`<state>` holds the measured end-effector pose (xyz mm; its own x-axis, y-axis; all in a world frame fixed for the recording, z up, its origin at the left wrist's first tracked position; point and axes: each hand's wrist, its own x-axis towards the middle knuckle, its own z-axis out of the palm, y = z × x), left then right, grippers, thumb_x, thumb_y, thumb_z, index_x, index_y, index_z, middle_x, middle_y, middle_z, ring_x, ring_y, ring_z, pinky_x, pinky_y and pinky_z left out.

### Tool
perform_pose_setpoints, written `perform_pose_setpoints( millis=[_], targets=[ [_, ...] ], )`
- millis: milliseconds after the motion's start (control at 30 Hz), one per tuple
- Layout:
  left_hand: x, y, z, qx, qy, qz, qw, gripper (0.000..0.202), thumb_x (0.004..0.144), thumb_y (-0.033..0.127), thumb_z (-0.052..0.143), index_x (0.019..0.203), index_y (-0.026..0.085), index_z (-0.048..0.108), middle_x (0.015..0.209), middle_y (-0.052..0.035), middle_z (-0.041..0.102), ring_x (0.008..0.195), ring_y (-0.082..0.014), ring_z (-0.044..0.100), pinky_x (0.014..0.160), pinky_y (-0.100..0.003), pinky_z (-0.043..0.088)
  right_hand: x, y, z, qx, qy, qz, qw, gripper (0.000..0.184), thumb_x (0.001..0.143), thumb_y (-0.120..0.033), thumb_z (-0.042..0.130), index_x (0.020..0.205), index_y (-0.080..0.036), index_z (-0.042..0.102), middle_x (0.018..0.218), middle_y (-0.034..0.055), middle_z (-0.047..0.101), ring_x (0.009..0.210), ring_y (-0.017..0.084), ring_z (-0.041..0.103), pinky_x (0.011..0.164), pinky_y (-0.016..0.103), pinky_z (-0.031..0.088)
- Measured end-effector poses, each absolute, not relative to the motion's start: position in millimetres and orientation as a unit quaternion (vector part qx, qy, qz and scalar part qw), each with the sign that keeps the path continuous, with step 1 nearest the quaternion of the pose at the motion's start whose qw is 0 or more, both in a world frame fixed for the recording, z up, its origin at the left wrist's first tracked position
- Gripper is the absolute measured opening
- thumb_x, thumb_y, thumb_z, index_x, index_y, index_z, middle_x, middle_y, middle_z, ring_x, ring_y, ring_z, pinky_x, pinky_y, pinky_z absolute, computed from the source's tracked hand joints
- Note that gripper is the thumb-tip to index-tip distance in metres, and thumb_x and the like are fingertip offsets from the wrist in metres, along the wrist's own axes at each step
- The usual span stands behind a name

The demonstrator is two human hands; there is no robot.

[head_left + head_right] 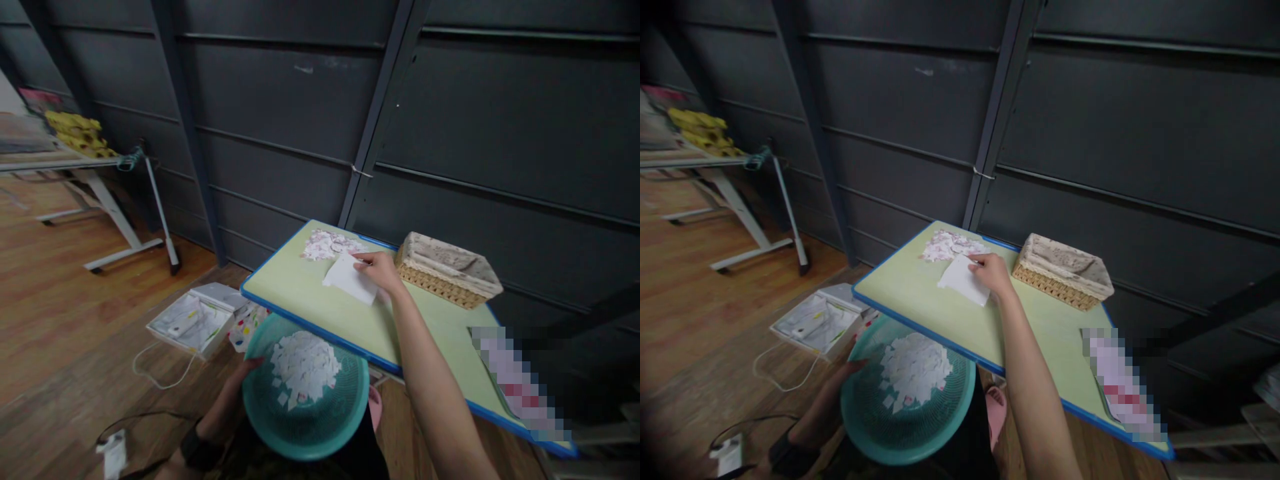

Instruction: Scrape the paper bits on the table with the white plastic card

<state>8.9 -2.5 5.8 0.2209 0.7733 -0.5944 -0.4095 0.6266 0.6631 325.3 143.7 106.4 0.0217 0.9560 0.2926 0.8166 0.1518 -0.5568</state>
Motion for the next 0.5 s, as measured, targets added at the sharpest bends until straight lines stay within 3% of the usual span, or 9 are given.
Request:
perform_pose_setpoints(
  millis=[133, 333, 500],
  targets=[
    [6, -2, 17, 0.212, 0.493, 0.424, 0.73, 0.045, 0.077, 0.024, 0.061, 0.121, 0.014, 0.054, 0.086, -0.0051, 0.078, 0.075, -0.0224, 0.072, 0.065, -0.031, 0.055, 325, 147, 101, -0.625, -0.675, 0.175, 0.351, 0.04, 0.07, -0.024, 0.06, 0.108, -0.015, 0.069, 0.103, 0.008, 0.07, 0.089, 0.021, 0.064, 0.075, 0.029, 0.048],
    [7, -1, 33, 0.212, 0.521, 0.409, 0.718, 0.025, 0.081, 0.024, 0.056, 0.101, 0.01, 0.061, 0.071, -0.0051, 0.077, 0.057, -0.0189, 0.069, 0.057, -0.029, 0.054, 318, 141, 99, -0.59, -0.677, 0.271, 0.346, 0.033, 0.066, -0.023, 0.061, 0.095, -0.013, 0.073, 0.088, 0.0055, 0.072, 0.072, 0.017, 0.062, 0.064, 0.025, 0.046],
    [10, 3, 41, 0.214, 0.508, 0.418, 0.722, 0.02, 0.081, 0.023, 0.056, 0.095, 0.011, 0.062, 0.068, -0.0046, 0.077, 0.06, -0.0193, 0.07, 0.061, -0.03, 0.055, 316, 140, 100, -0.582, -0.642, 0.314, 0.388, 0.038, 0.063, -0.028, 0.065, 0.096, -0.011, 0.072, 0.083, 0.0058, 0.07, 0.064, 0.014, 0.056, 0.054, 0.023, 0.041]
  ],
)
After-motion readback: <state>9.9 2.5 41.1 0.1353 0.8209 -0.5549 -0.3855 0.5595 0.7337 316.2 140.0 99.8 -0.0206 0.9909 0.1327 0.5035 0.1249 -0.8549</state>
